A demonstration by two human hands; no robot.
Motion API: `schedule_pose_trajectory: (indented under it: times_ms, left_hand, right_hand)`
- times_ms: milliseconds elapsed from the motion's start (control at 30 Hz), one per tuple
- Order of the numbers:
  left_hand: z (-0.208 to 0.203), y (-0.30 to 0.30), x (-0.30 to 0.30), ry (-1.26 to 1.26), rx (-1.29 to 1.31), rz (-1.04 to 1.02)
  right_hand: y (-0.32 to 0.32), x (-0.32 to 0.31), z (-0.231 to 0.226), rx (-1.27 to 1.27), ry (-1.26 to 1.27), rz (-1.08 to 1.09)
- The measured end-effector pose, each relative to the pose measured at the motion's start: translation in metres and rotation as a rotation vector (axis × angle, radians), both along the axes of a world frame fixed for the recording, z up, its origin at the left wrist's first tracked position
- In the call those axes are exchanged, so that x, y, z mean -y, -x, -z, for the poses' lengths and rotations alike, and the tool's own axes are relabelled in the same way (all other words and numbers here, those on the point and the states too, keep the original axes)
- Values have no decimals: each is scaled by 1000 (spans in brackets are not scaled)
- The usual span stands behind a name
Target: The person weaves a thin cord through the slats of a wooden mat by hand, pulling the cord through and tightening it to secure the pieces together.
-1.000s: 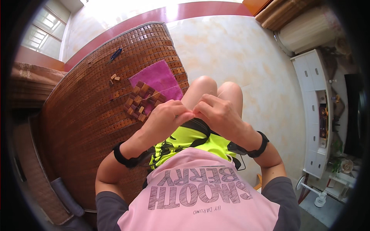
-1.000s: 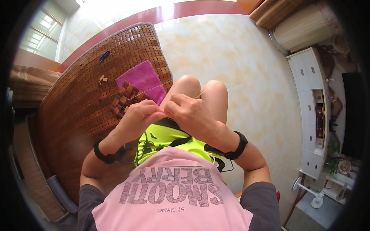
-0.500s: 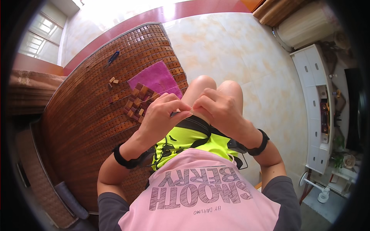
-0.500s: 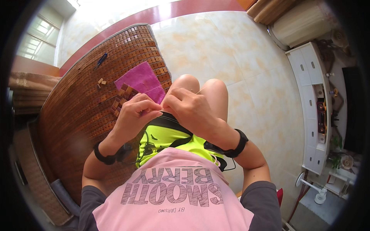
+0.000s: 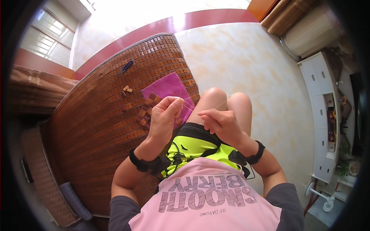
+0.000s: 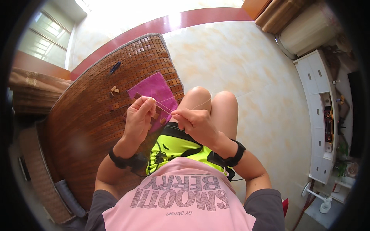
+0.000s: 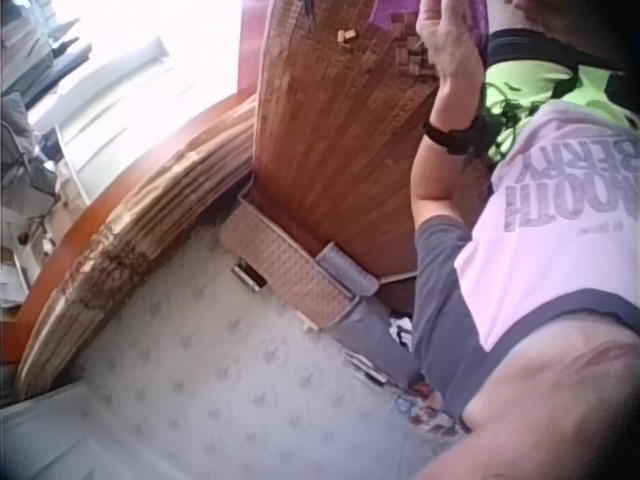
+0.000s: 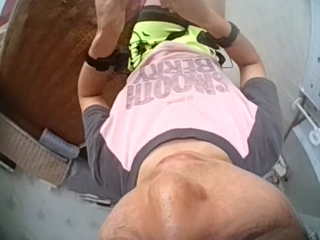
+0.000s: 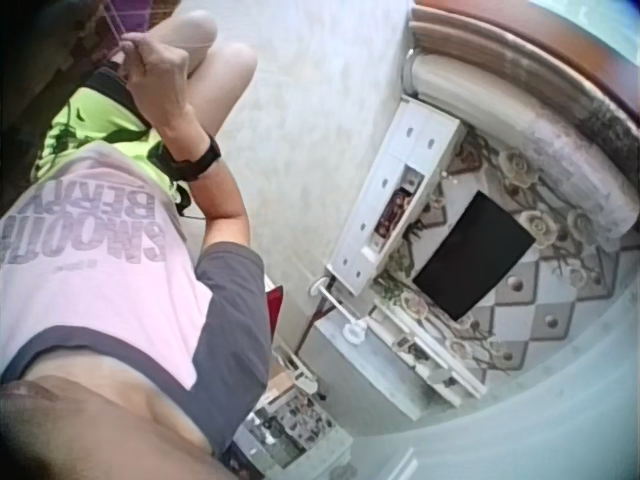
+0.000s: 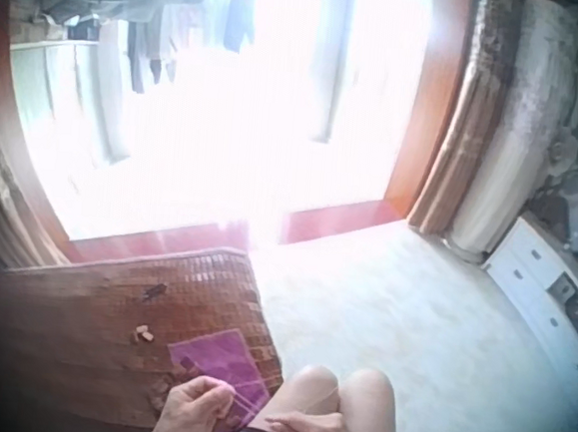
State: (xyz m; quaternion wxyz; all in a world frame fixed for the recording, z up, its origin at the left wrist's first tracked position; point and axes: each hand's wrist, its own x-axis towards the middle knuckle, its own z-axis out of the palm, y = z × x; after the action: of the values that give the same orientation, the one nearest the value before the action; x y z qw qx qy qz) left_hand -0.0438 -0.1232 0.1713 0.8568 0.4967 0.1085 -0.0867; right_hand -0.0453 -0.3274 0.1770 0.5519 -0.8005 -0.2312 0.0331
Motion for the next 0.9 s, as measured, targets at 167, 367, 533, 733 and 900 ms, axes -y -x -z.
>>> schedule_pose_trajectory:
  times_ms: [167, 367, 533, 733, 900]
  left_hand:
    - [-6, -12, -13, 69, 78, 6]
    - [-10, -21, -48, -200, 210, -84]
    - [-6, -19, -60, -307, 110, 30]
    - [-12, -20, -67, -393, 84, 103]
    - [-16, -15, -70, -505, -71, 654]
  right_hand:
    - [-13, 29, -1, -2, -123, 116]
    - [-55, 101, -29, -114, 55, 470]
    - [-66, 133, -34, -165, 97, 527]
    - [-87, 174, -15, -24, 258, 678]
    - [-104, 211, 6, -90, 174, 786]
